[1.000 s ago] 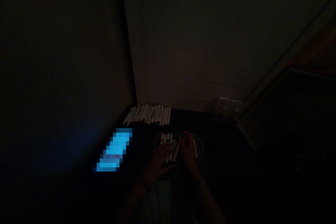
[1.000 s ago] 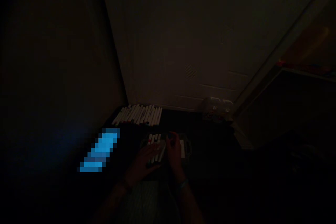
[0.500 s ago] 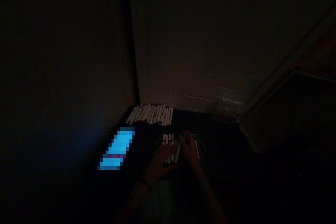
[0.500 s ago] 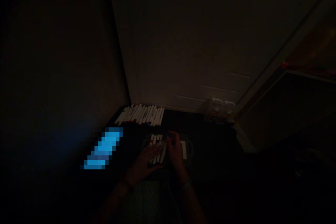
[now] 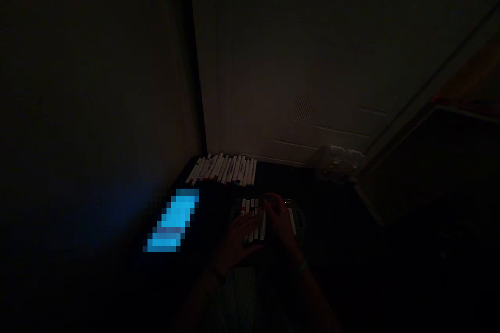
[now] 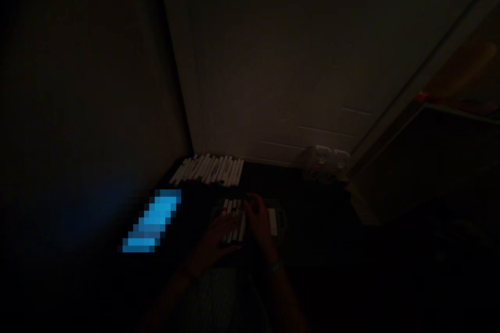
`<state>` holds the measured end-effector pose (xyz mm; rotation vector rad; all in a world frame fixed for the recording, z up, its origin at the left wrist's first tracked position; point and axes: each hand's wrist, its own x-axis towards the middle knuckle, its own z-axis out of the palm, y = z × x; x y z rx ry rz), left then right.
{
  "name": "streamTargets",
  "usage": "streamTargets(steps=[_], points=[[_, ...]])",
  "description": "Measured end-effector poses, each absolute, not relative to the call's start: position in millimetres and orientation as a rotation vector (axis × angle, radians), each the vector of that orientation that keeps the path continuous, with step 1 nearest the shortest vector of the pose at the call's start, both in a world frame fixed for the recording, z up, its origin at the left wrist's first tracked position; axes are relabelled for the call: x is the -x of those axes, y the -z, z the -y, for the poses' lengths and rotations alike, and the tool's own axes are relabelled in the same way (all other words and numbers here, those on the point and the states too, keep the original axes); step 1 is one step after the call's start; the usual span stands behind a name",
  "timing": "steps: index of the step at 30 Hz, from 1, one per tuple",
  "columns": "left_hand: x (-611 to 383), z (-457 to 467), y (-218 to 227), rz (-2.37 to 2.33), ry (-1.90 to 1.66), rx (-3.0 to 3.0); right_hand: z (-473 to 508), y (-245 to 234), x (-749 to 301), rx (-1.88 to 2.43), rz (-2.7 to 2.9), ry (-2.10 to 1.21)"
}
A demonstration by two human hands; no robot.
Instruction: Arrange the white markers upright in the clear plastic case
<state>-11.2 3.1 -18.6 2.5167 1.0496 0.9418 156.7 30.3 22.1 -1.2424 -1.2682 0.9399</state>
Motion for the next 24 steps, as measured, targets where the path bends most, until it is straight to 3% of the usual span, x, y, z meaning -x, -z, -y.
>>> streamTargets(steps=[24], points=[[0,6,-15,-1.204,-0.883,-2.594,-34,-8,-161,1.257,0.999,-0.874]])
